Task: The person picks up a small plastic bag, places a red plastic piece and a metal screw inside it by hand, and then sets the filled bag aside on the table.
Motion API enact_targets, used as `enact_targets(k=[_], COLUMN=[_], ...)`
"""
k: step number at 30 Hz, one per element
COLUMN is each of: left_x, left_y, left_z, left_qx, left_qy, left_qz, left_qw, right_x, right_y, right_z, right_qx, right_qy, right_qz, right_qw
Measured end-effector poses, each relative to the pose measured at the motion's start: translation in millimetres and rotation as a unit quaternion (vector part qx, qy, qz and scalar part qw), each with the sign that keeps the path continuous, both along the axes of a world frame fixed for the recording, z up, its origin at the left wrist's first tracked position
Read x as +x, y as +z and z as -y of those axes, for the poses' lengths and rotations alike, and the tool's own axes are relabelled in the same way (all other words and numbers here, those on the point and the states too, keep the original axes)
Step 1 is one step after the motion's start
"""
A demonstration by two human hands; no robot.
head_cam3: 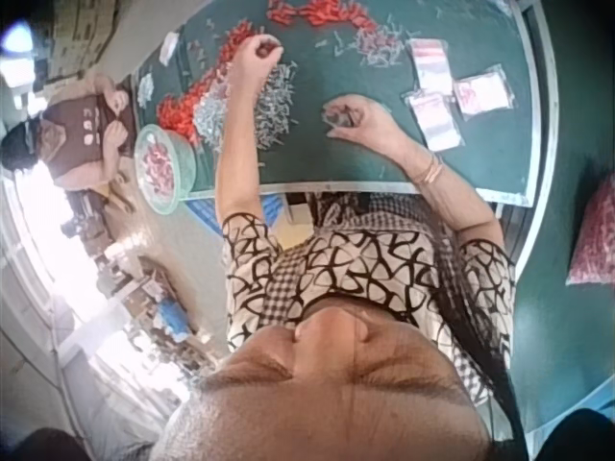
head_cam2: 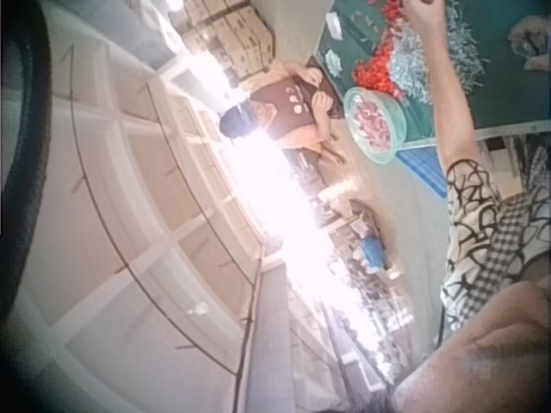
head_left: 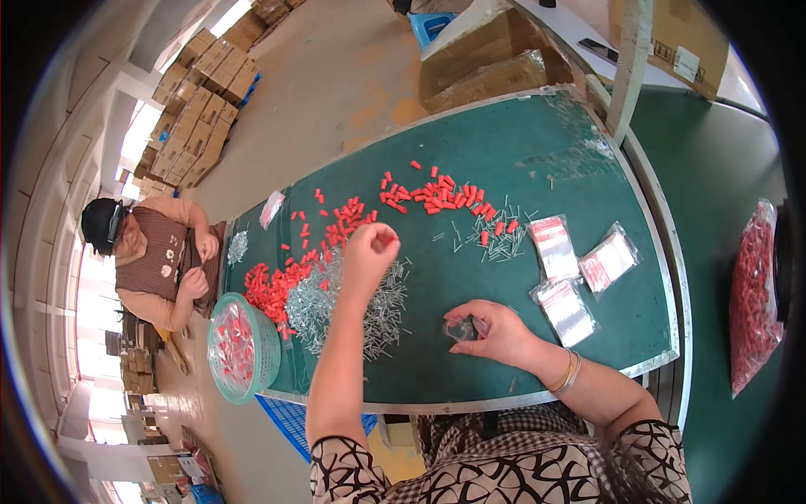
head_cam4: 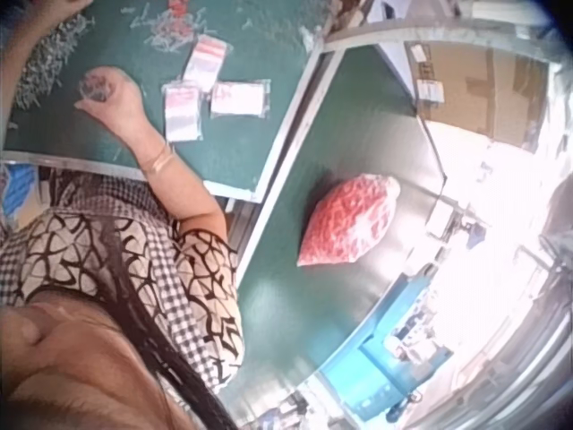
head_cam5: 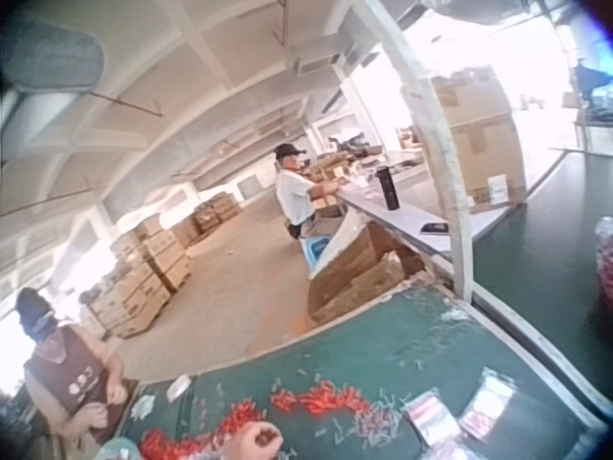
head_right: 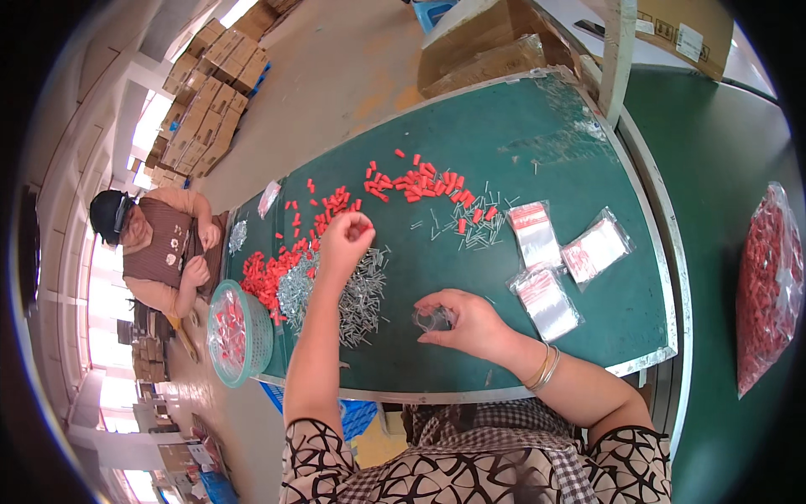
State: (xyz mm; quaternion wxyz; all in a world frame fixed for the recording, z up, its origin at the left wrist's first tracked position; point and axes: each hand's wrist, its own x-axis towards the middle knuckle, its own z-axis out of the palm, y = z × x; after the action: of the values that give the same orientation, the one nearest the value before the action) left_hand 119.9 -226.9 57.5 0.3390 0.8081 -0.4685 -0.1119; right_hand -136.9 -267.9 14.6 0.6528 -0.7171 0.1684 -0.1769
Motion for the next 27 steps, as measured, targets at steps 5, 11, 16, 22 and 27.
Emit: enact_targets(k=[5, 11, 16, 22, 27], left_x=[-87.9, -113.4, -120.5, -143.5, -152.8], left_y=[19.9, 23.4, 14.5, 1.7, -17.4], left_z=[-59.3, -86.6, -93.0, -95.9, -91.7], left_qx=[-0.11, -0.08, -0.106, -0.122, -0.079], left_qy=[-0.13, -0.139, -0.085, -0.014, 0.036], left_qz=[-0.131, -0.062, -0.083, -0.072, -0.143], left_qw=[0.977, 0.985, 0.987, 0.99, 0.986], right_x=[0.7, 0.7, 1.6, 0.3, -0.4], right_y=[0.5, 5.8, 1.2, -4.5, 1.3], right_z=[0.4, -1.3, -5.7, -10.9, -12.1], right_qx=[0.01, 0.008, 0.031, 0.01, -0.216], right_qy=[0.01, 0.03, 0.036, 0.011, -0.074], right_qz=[-0.019, -0.044, -0.035, -0.008, 0.035], right_qw=[1.0, 0.999, 0.998, 1.0, 0.973])
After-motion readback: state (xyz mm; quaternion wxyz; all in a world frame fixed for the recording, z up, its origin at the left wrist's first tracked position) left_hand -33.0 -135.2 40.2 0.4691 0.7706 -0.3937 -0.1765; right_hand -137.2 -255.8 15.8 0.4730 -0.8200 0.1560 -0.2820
